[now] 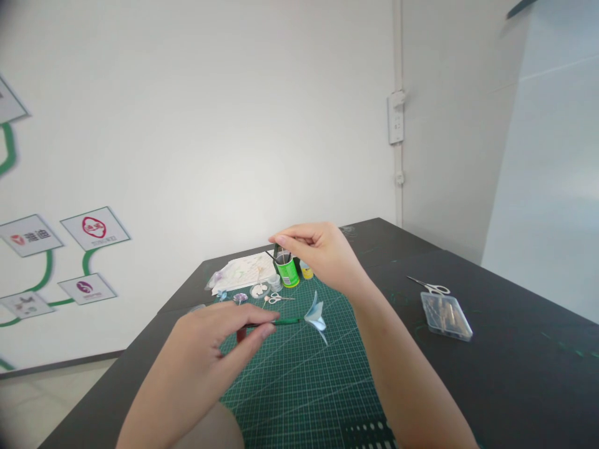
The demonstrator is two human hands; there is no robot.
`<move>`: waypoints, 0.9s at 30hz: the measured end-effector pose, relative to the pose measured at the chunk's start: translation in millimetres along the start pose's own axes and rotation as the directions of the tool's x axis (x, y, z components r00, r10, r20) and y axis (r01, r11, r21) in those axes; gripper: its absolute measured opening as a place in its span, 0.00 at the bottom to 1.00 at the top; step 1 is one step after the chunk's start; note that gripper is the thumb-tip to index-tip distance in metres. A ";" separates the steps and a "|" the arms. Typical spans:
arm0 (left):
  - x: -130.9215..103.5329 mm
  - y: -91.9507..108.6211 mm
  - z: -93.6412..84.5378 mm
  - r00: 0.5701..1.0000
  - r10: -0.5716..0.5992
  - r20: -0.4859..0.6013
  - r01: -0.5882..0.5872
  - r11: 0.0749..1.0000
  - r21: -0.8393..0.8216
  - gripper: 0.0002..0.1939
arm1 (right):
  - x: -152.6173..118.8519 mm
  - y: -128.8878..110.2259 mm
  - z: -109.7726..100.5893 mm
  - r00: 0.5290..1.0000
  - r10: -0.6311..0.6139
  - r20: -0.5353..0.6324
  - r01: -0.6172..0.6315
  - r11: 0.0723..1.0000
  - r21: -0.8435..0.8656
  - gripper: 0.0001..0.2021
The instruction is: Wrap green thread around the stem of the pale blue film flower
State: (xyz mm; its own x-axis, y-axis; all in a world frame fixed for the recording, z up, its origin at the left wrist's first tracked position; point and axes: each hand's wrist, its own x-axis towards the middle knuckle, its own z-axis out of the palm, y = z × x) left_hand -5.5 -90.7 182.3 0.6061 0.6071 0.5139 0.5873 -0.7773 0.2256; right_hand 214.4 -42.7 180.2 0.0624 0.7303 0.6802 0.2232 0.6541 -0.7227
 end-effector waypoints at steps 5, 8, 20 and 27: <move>-11.0 3.3 -8.3 0.988 0.013 -0.156 -0.018 1.000 -0.025 0.06 | 1.5 -0.3 4.0 0.986 0.093 0.140 -0.082 0.994 -0.078 0.13; -15.9 2.0 -11.8 0.962 -0.052 -0.268 0.044 0.998 -0.036 0.05 | 2.8 0.1 6.7 0.962 0.124 0.242 -0.099 0.988 -0.115 0.12; 3.1 -11.6 -3.4 0.745 -0.309 -0.591 0.221 0.951 -0.218 0.07 | 0.2 7.1 9.6 0.828 0.204 0.523 -0.090 0.968 -0.235 0.19; 9.2 -17.0 -3.3 0.798 -0.255 -0.546 0.162 0.964 -0.212 0.09 | 4.4 8.9 4.9 0.775 0.198 0.600 -0.091 0.975 -0.205 0.19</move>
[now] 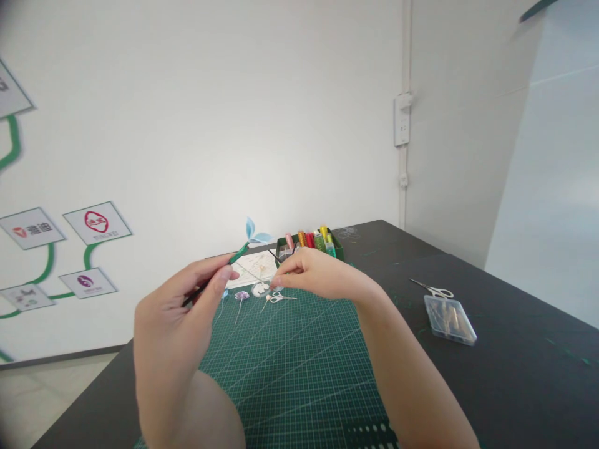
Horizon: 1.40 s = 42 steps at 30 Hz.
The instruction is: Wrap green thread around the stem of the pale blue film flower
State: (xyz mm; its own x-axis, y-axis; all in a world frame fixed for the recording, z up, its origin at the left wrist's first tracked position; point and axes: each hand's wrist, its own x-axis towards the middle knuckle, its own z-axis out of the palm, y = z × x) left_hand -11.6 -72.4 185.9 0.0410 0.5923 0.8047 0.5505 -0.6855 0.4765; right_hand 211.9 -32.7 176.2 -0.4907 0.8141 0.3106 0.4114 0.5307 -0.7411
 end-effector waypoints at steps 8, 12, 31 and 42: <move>9.8 -6.1 12.3 0.998 -0.011 0.068 0.014 0.999 -0.045 0.11 | 6.4 -0.4 6.0 0.882 0.034 -0.471 -0.039 0.999 -0.001 0.13; 10.9 -7.7 12.8 0.998 -0.011 0.068 0.015 0.999 -0.050 0.12 | 6.2 -5.4 11.7 0.841 -0.003 -0.541 -0.003 1.000 -0.009 0.11; 12.9 -8.7 23.8 0.996 0.009 0.089 0.005 0.988 -0.155 0.15 | 11.8 -23.4 46.7 0.907 -0.017 -0.421 0.229 0.857 0.461 0.19; 13.5 -5.6 27.2 0.995 -0.051 0.080 0.063 0.986 -0.154 0.19 | 18.0 -19.0 48.0 0.820 0.057 -0.569 0.287 0.820 0.495 0.21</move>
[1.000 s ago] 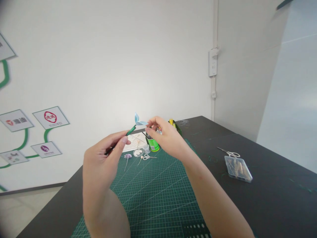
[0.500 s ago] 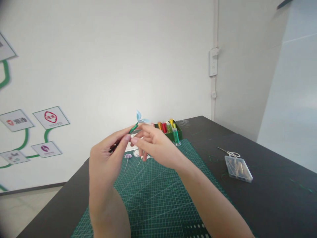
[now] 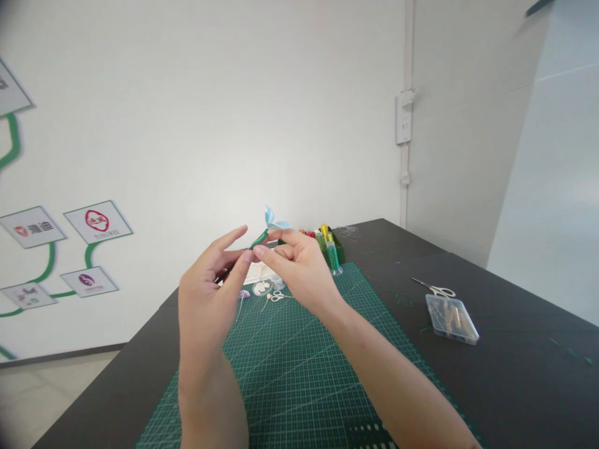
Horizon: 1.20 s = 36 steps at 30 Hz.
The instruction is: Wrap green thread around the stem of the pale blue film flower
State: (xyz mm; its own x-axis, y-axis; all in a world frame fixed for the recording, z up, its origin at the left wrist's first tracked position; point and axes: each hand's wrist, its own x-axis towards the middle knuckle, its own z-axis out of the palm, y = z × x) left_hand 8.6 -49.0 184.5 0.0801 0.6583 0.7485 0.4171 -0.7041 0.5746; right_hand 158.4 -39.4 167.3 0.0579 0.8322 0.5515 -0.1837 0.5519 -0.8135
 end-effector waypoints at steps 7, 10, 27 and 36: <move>1.5 -1.2 -2.2 0.998 -0.006 0.069 0.013 0.996 -0.089 0.19 | 1.8 1.4 -3.1 0.997 -0.061 -0.045 0.061 0.998 0.002 0.17; 2.6 -1.9 -4.0 0.994 -0.019 0.111 0.030 0.994 -0.102 0.16 | 1.2 -1.8 -3.6 0.996 -0.066 -0.059 0.066 0.998 0.002 0.13; 5.4 -5.3 -10.0 0.959 0.035 0.283 0.059 0.946 -0.319 0.12 | 0.0 -9.9 -9.2 0.991 -0.130 0.011 0.130 0.991 -0.011 0.10; 4.4 -4.1 -3.3 0.963 0.016 0.268 0.059 0.961 -0.268 0.10 | -3.3 -12.7 -8.1 0.990 -0.144 -0.002 0.144 0.988 -0.061 0.12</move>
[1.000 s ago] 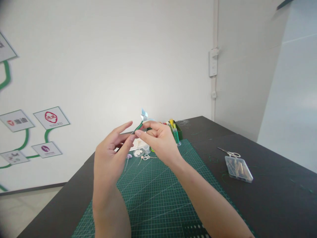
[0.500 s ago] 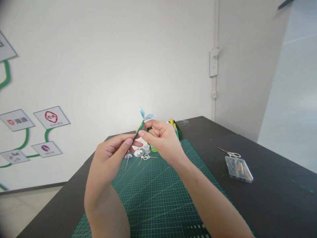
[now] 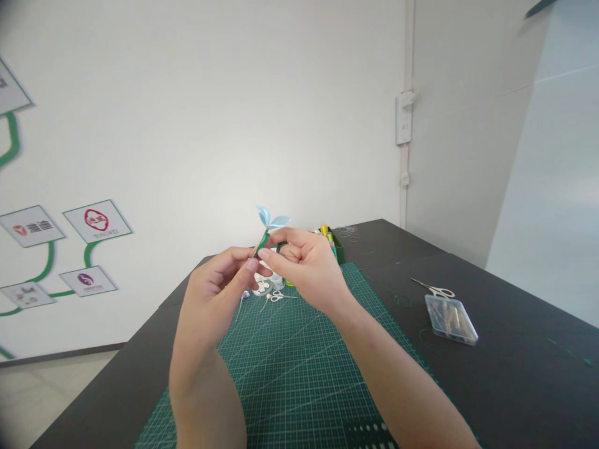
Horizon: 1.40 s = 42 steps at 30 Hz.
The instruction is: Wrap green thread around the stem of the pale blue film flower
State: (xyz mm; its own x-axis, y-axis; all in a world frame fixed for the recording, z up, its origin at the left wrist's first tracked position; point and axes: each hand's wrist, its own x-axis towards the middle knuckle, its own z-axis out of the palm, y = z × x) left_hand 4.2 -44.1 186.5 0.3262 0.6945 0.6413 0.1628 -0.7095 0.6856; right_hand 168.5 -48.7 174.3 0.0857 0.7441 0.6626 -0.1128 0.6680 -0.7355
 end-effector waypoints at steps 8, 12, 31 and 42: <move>-0.5 2.2 6.8 0.992 0.024 -0.120 -0.024 1.000 0.000 0.09 | -1.9 1.6 0.9 1.000 -0.011 -0.008 0.011 0.999 -0.049 0.07; -0.5 1.0 8.9 0.965 0.009 -0.261 -0.005 1.000 0.015 0.09 | -3.4 2.6 0.4 0.997 -0.070 -0.022 0.065 0.983 -0.174 0.08; 4.1 -7.1 0.1 0.993 -0.068 -0.095 0.087 0.974 0.209 0.10 | -15.5 -22.9 -19.0 0.974 -0.103 0.200 0.183 0.881 -0.436 0.11; -0.5 -3.7 4.7 0.942 -0.136 0.306 -0.003 0.910 0.415 0.09 | -11.6 -34.7 -32.9 0.987 -0.151 0.048 0.158 0.917 -0.367 0.08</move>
State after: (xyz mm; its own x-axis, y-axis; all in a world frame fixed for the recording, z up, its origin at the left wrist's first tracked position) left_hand 7.8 -42.5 182.0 0.5704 0.7146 0.4050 0.5335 -0.6972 0.4788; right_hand 203.9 -80.2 187.4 0.0542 0.6332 0.7721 0.2735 0.7342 -0.6214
